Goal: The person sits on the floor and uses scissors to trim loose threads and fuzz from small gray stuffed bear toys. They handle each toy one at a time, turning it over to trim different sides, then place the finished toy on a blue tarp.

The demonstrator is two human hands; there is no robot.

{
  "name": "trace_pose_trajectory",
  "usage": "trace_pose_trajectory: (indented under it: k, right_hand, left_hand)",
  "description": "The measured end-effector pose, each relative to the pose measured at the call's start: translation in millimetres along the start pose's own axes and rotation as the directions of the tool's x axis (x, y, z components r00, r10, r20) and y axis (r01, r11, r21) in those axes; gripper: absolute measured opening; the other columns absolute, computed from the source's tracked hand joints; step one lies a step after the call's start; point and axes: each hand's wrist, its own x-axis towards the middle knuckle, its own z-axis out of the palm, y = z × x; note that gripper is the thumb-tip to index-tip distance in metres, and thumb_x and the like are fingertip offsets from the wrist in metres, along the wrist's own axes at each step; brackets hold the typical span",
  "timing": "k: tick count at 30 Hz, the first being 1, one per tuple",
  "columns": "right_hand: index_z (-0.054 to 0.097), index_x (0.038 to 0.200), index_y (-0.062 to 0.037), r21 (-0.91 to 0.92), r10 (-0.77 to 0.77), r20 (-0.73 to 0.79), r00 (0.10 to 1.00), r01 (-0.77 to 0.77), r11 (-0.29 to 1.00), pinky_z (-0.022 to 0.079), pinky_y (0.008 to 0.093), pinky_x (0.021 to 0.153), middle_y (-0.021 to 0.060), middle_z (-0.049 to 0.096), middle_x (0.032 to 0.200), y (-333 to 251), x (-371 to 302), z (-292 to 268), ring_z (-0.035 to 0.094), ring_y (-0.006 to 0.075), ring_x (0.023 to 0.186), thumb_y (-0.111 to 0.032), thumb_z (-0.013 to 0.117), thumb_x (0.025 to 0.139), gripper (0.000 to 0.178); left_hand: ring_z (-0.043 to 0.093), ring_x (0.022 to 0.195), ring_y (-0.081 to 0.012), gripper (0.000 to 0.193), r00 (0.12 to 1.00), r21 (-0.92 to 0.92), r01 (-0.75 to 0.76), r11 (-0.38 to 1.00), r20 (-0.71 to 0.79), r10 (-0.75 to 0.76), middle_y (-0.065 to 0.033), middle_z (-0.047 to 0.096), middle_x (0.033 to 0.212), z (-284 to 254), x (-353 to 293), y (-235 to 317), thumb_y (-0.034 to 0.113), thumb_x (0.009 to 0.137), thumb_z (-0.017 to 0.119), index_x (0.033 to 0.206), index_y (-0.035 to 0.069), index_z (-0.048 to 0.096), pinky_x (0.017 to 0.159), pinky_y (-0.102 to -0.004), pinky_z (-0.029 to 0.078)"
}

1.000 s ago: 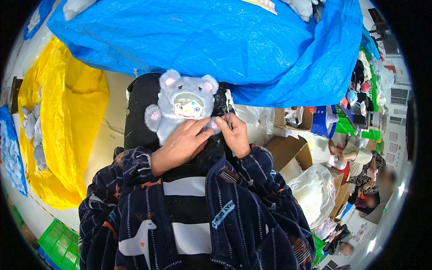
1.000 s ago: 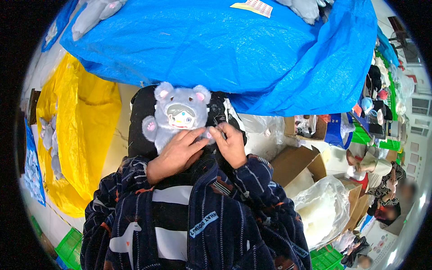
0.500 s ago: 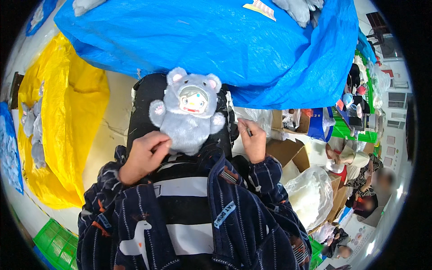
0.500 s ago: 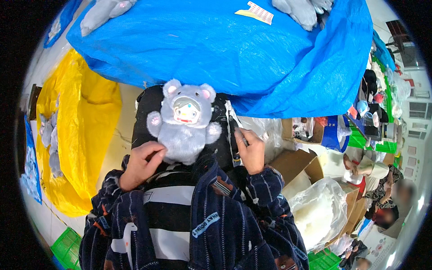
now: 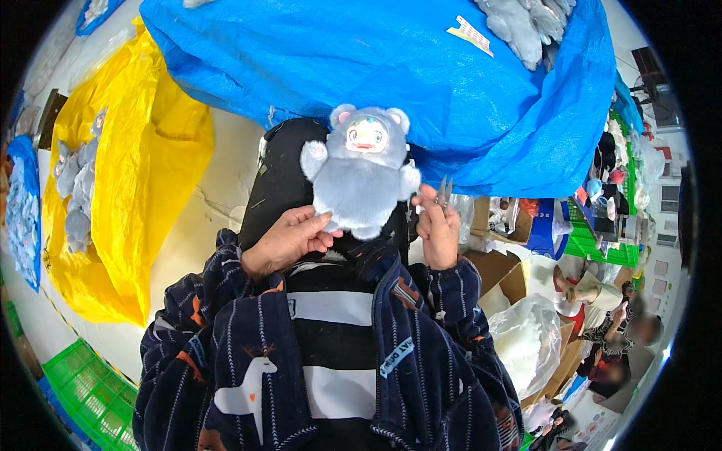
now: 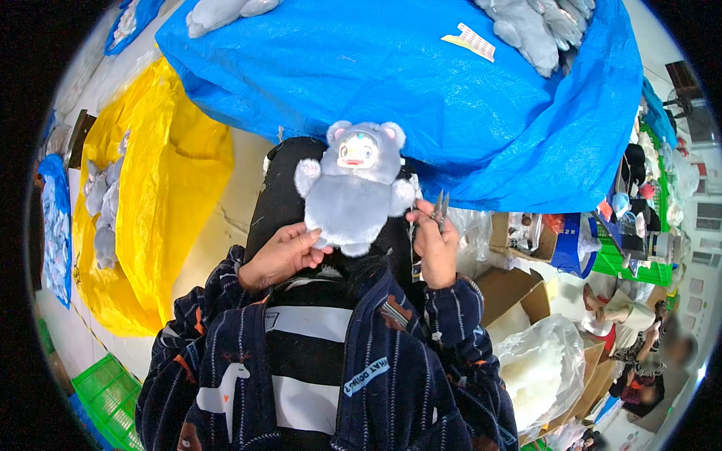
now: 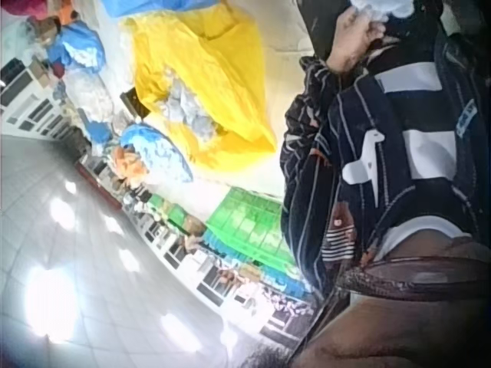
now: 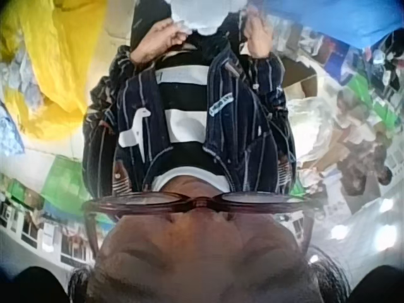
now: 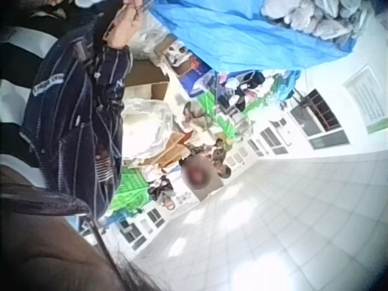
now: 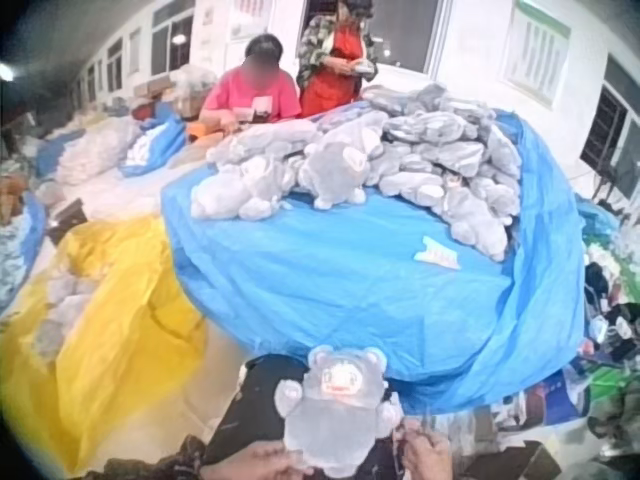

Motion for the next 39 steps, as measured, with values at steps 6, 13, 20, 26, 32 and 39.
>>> trace_pose_trajectory:
  k: [6, 13, 20, 26, 32, 39]
  right_hand:
    - [0.065, 0.085, 0.0035, -0.377, 0.0, 0.298, 0.955, 0.118, 0.919, 0.044, 0.0229, 0.062, 0.0028, 0.064, 0.072, 16, -37, 19, 0.056, 0.007, 0.067, -0.019, 0.061, 0.087, 0.023]
    - [0.06, 0.082, 0.0033, -0.569, 0.014, 0.299, 0.954, 0.166, 0.805, 0.041, 0.0223, 0.058, -0.0019, 0.055, 0.064, 22, -29, 22, 0.048, 0.0053, 0.061, -0.011, 0.059, 0.082, 0.015]
    - [0.061, 0.089, 0.0033, -0.407, 0.019, 0.462, 0.887, 0.193, 0.893, 0.043, 0.0243, 0.064, -0.0019, 0.057, 0.073, 15, -34, 22, 0.049, 0.0058, 0.07, -0.009, 0.057, 0.082, 0.015]
    - [0.057, 0.089, 0.0044, -0.483, 0.033, 0.527, 0.85, 0.267, 0.834, 0.042, 0.0236, 0.061, 0.0037, 0.054, 0.069, 17, -35, 21, 0.047, 0.0053, 0.068, -0.009, 0.058, 0.08, 0.016]
    - [0.055, 0.079, 0.0028, -0.587, -0.069, 0.488, 0.87, 0.386, 0.712, 0.041, 0.0275, 0.055, 0.0099, 0.05, 0.063, 17, -35, 23, 0.046, 0.0081, 0.061, -0.011, 0.061, 0.078, 0.015]
    - [0.057, 0.085, 0.0026, -0.531, -0.025, 0.616, 0.787, 0.439, 0.725, 0.045, 0.0307, 0.063, 0.0145, 0.057, 0.073, 12, -28, 20, 0.057, 0.0216, 0.066, -0.012, 0.062, 0.079, 0.016]
  left_hand:
    - [0.053, 0.057, -0.0062, 0.026, 0.99, 0.316, -0.137, 0.939, 0.076, 0.119, -0.0029, 0.059, 0.069, 19, 3, 2, 0.027, 0.096, 0.049, 0.091, 0.002, 0.057, 0.053, -0.0195, 0.043]
    - [0.047, 0.047, -0.0042, 0.028, 0.917, 0.616, -0.371, 0.695, 0.128, 0.377, 0.0, 0.053, 0.052, 26, -20, 0, 0.021, 0.091, 0.056, 0.072, 0.001, 0.06, 0.043, -0.0213, 0.034]
    - [0.052, 0.053, -0.0105, 0.03, 0.937, 0.369, -0.2, 0.908, -0.199, 0.287, -0.0025, 0.052, 0.066, 5, -28, 18, 0.033, 0.092, 0.053, 0.089, 0.003, 0.05, 0.048, -0.0234, 0.045]
    - [0.053, 0.048, -0.0106, 0.036, 0.942, 0.391, -0.164, 0.906, -0.21, 0.261, -0.0045, 0.057, 0.064, 1, -12, 16, 0.037, 0.093, 0.051, 0.094, 0.001, 0.055, 0.043, -0.0222, 0.042]
    - [0.059, 0.101, -0.0181, 0.037, 0.943, -0.09, -0.314, 0.945, -0.145, 0.3, -0.0091, 0.057, 0.116, -3, -17, 15, 0.027, 0.095, 0.048, 0.123, 0.002, 0.046, 0.083, -0.0312, 0.051]
    - [0.049, 0.118, -0.0251, 0.049, 0.974, -0.207, -0.154, 0.966, 0.132, 0.183, -0.0136, 0.048, 0.129, -6, -17, 18, 0.01, 0.09, 0.05, 0.134, -0.001, 0.033, 0.101, -0.0412, 0.038]
